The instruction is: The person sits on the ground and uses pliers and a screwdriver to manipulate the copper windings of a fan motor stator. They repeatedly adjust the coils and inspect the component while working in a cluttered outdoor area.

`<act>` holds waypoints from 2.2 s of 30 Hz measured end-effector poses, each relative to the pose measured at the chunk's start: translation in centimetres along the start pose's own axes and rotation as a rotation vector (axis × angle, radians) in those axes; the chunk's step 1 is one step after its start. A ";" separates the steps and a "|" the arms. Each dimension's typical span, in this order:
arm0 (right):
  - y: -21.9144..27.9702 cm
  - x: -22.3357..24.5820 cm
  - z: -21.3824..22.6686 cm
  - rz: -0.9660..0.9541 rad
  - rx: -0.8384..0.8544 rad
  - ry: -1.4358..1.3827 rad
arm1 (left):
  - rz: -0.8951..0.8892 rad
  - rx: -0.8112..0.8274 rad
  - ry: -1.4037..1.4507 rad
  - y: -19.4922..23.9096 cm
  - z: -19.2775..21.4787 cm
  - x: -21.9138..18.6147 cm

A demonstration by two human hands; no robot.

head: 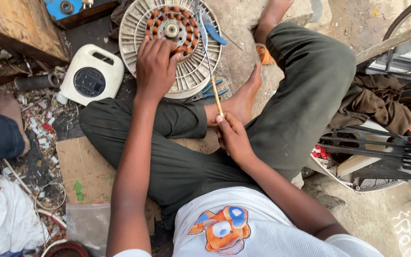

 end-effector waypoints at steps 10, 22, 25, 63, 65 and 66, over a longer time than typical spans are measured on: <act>1.4 0.5 -0.2 -0.084 0.058 0.124 | 0.006 -0.113 -0.048 0.8 -1.8 -0.4; 2.2 1.2 -0.6 -0.103 0.064 0.093 | -0.044 -0.199 -0.123 0.9 -2.7 0.3; 2.5 1.1 -0.8 -0.118 0.065 0.075 | -0.029 -0.162 -0.111 1.2 -3.2 1.0; 0.1 8.5 -8.7 -0.428 0.331 -0.414 | 0.112 -0.032 -0.042 1.6 -3.1 3.0; 0.2 5.6 -7.2 -0.394 0.303 -0.255 | 0.116 -0.033 -0.058 1.8 -3.2 3.2; -0.3 4.3 -6.1 -0.375 0.297 -0.170 | 0.120 -0.038 -0.078 1.7 -3.3 3.2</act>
Point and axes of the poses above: each hand's wrist, its own y-axis away from the middle knuckle, its own z-axis out of the back of the hand, x = y × z, the point moved 3 cm from there along -y, towards the middle knuckle, and after that the axes turned 1 degree about y, right-handed, at the moved point
